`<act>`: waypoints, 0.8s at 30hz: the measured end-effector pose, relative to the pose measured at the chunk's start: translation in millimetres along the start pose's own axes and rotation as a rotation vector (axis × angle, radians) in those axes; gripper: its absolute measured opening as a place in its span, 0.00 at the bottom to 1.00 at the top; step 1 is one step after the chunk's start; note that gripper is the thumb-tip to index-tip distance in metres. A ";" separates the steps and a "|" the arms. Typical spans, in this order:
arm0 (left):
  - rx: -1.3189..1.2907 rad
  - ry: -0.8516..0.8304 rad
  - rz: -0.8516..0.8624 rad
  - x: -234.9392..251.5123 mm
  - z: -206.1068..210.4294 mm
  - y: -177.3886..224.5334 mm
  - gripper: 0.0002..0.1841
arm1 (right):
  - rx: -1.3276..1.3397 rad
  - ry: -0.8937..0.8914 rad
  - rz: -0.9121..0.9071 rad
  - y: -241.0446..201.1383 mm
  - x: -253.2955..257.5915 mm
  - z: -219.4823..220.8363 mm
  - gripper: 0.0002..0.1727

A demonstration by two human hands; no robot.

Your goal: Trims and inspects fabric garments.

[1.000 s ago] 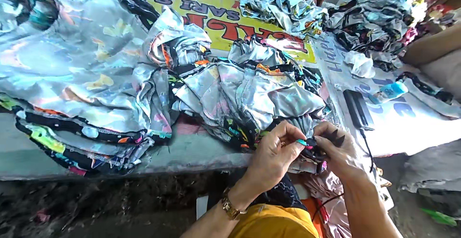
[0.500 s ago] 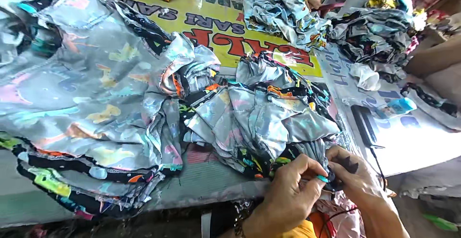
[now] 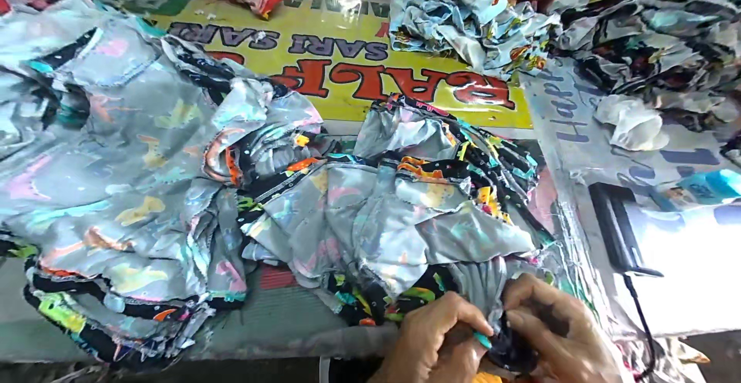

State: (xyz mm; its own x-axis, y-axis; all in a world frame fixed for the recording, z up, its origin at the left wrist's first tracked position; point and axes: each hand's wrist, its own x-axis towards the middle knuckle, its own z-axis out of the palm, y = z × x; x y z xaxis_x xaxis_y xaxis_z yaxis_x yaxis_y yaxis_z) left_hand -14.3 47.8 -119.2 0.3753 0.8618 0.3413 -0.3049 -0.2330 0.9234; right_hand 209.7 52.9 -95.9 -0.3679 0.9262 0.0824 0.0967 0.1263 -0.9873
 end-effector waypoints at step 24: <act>-0.066 0.236 0.035 -7.1 4.8 -8.5 0.09 | 0.169 0.247 -0.204 23.1 -3.2 15.8 0.08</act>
State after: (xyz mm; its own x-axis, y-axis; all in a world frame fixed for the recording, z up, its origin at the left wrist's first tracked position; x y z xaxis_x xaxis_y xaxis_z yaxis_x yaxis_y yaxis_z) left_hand -10.1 41.4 -128.7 0.1506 0.9369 0.3156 -0.3733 -0.2417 0.8957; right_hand 198.5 47.2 -121.1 -0.1275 0.9484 0.2904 -0.1179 0.2763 -0.9538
